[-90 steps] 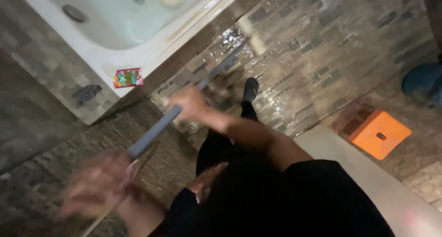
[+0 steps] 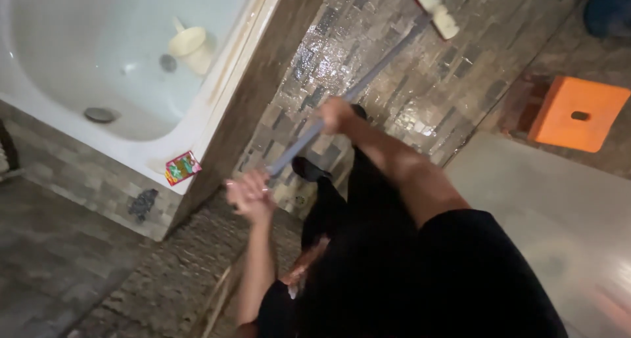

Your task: The person scrubs the bathroom floor tiles with a long-handled brush, pouring water from a scoop and bucket to rinse the surface. They move a plastic stool and handle a cleaning product sachet during the process.

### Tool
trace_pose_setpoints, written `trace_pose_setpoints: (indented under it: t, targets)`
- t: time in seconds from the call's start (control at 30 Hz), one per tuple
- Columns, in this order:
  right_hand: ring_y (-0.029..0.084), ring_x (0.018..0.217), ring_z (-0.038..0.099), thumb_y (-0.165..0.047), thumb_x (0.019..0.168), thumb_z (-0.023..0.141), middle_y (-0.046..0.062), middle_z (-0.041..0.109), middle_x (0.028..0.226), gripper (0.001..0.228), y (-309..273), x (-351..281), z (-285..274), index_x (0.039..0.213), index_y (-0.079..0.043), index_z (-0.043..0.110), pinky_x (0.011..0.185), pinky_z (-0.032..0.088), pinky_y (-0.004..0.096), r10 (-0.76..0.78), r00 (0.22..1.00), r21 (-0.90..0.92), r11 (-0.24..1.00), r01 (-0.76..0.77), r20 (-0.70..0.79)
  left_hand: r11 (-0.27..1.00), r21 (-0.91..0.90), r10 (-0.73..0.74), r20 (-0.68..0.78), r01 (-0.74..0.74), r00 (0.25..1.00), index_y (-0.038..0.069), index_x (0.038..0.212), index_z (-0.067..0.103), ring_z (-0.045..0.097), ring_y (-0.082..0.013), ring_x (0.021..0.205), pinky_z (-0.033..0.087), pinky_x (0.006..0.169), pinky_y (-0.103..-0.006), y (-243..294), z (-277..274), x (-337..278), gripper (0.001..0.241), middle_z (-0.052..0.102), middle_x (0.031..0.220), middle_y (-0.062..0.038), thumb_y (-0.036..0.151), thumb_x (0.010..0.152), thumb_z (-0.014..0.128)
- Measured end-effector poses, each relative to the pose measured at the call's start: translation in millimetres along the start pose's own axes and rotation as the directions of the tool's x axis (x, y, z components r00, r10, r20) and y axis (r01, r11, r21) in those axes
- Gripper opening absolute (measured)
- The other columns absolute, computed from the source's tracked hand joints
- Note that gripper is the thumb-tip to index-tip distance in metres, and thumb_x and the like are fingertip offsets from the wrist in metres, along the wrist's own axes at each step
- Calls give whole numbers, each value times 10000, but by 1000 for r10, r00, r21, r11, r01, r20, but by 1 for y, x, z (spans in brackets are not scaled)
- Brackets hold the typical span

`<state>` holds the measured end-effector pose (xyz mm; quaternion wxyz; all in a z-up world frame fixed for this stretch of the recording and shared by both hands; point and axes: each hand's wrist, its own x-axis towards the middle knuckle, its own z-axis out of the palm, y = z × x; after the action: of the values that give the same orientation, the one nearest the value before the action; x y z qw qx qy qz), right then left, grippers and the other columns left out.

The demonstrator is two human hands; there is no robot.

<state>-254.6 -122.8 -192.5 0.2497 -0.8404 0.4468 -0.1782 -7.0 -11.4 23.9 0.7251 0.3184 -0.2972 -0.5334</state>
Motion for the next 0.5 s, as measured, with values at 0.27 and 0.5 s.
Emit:
trace_pose_setpoints:
  t: [0.27, 0.5]
  targets:
    - [329, 716, 700, -365, 650, 826, 54, 738, 753, 202, -150, 68, -34, 779, -222, 765, 682, 538, 490, 143, 985, 371, 923, -97, -98, 986, 15, 160, 207, -167, 965, 222, 1280, 645, 467, -93, 420, 409, 436, -291, 163, 5, 75, 473, 531, 572, 9, 482, 1100, 294]
    - [321, 735, 705, -335, 590, 814, 35, 738, 754, 243, -134, 57, -74, 798, -223, 757, 710, 542, 487, 229, 973, 378, 903, -206, -15, 994, 3, 103, 354, -111, 929, 219, 1239, 679, 402, -56, 416, 340, 424, -230, 128, 31, 101, 519, 516, 564, 24, 486, 1184, 237]
